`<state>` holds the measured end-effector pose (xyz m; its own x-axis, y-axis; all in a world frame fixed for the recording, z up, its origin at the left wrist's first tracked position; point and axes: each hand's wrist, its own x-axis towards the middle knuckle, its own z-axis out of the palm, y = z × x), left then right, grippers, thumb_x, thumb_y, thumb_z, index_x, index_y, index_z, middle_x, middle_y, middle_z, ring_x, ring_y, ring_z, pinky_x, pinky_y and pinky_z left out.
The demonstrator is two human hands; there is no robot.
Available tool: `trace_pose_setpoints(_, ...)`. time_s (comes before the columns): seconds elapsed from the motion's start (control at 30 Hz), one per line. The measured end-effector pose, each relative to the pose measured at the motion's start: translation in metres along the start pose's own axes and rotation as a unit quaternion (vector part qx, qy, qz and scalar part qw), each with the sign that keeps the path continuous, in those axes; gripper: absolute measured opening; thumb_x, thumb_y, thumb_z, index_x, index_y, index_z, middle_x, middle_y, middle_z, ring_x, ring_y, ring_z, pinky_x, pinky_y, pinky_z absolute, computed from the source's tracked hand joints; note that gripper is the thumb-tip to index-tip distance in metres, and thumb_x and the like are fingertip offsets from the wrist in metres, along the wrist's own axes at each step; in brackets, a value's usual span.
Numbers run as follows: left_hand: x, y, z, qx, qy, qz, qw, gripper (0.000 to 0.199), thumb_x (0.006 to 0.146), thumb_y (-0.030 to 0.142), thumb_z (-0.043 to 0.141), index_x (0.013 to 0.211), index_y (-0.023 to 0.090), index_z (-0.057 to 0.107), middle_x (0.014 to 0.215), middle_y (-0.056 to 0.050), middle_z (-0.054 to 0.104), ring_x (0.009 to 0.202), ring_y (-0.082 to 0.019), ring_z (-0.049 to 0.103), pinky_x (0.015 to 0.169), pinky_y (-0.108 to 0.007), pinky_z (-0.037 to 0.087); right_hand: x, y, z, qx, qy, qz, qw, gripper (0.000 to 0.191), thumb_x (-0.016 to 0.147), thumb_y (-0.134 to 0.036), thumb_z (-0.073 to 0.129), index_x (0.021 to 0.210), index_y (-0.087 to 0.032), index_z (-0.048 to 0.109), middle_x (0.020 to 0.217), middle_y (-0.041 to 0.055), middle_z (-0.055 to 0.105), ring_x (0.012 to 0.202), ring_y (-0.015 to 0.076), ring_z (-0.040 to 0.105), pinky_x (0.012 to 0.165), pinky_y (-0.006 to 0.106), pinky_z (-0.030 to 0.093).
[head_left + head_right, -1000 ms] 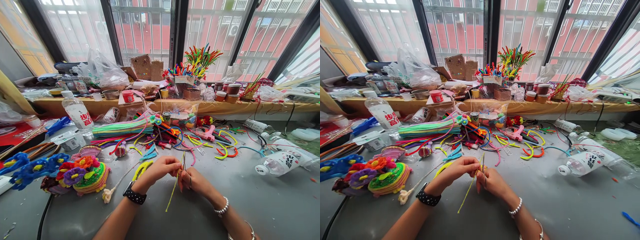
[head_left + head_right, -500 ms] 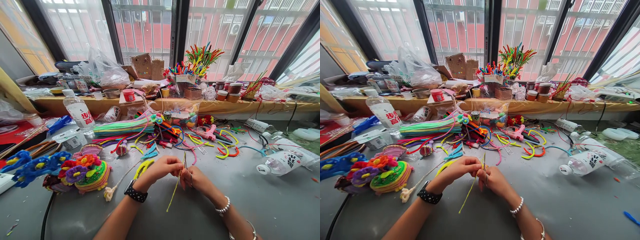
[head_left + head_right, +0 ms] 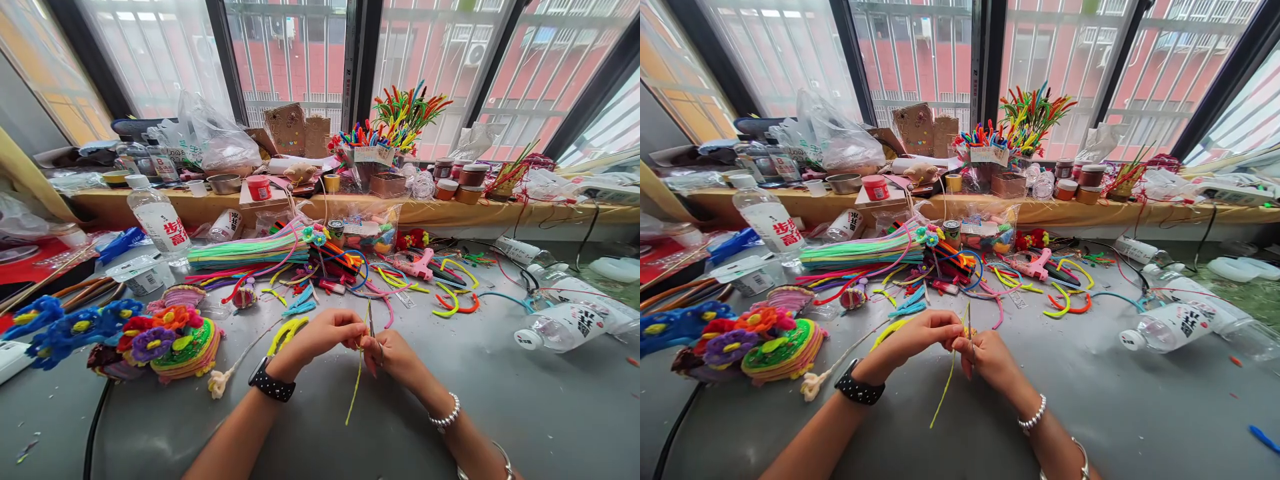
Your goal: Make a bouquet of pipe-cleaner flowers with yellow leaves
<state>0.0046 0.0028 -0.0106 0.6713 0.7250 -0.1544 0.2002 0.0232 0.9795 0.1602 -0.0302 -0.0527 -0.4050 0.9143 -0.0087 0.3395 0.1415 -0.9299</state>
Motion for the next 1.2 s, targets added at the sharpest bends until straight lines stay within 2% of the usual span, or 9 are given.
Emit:
trace_pose_setpoints(0.2,-0.0004,0.0031,0.0016,0.0,-0.019,-0.008,1.0,0.027,0.072,0.039,0.052,0.068,0.012,0.054,0.06,0.002,0.048,0.059,-0.009,0.044,0.059,-0.022,0.036,0.0002,-0.0006,0.0009,0.01,-0.042,-0.021,0.999,0.077,0.065,-0.078,0.014,0.037,-0.015,0.047,0.035,-0.0036,0.03,0.036,0.0064,0.028,0.042,0.023,0.024)
trace_pose_setpoints(0.5,-0.0006,0.0039,0.0019,0.011,-0.01,-0.009,1.0,0.027,0.072,0.039,0.052,0.066,0.012,0.052,0.059,0.002,0.047,0.058,-0.009,0.043,0.058,-0.021,0.035,-0.0001,-0.0014,0.0004,0.01,-0.009,0.007,1.0,0.072,0.065,-0.077,0.024,0.032,-0.016,0.042,0.033,-0.0029,0.032,0.037,0.0064,0.031,0.046,0.023,0.026)
trace_pose_setpoints(0.83,0.0001,0.0002,-0.0001,0.012,-0.014,-0.004,1.0,0.026,0.072,0.038,0.052,0.069,0.012,0.055,0.059,0.002,0.049,0.058,-0.008,0.044,0.057,-0.021,0.036,0.001,0.0008,0.0007,0.035,-0.019,-0.017,0.999,0.075,0.064,-0.079,0.015,0.035,-0.016,0.044,0.034,-0.0037,0.028,0.037,0.0066,0.026,0.043,0.024,0.021)
trace_pose_setpoints(1.2,-0.0011,0.0035,-0.0001,0.014,-0.003,-0.006,1.0,0.024,0.072,0.036,0.053,0.068,0.012,0.055,0.059,0.002,0.05,0.058,-0.009,0.045,0.058,-0.022,0.035,-0.0018,-0.0072,-0.0033,0.024,0.01,0.015,1.0,0.07,0.069,-0.073,0.026,0.031,-0.016,0.039,0.032,-0.0028,0.031,0.037,0.0064,0.029,0.047,0.024,0.026)
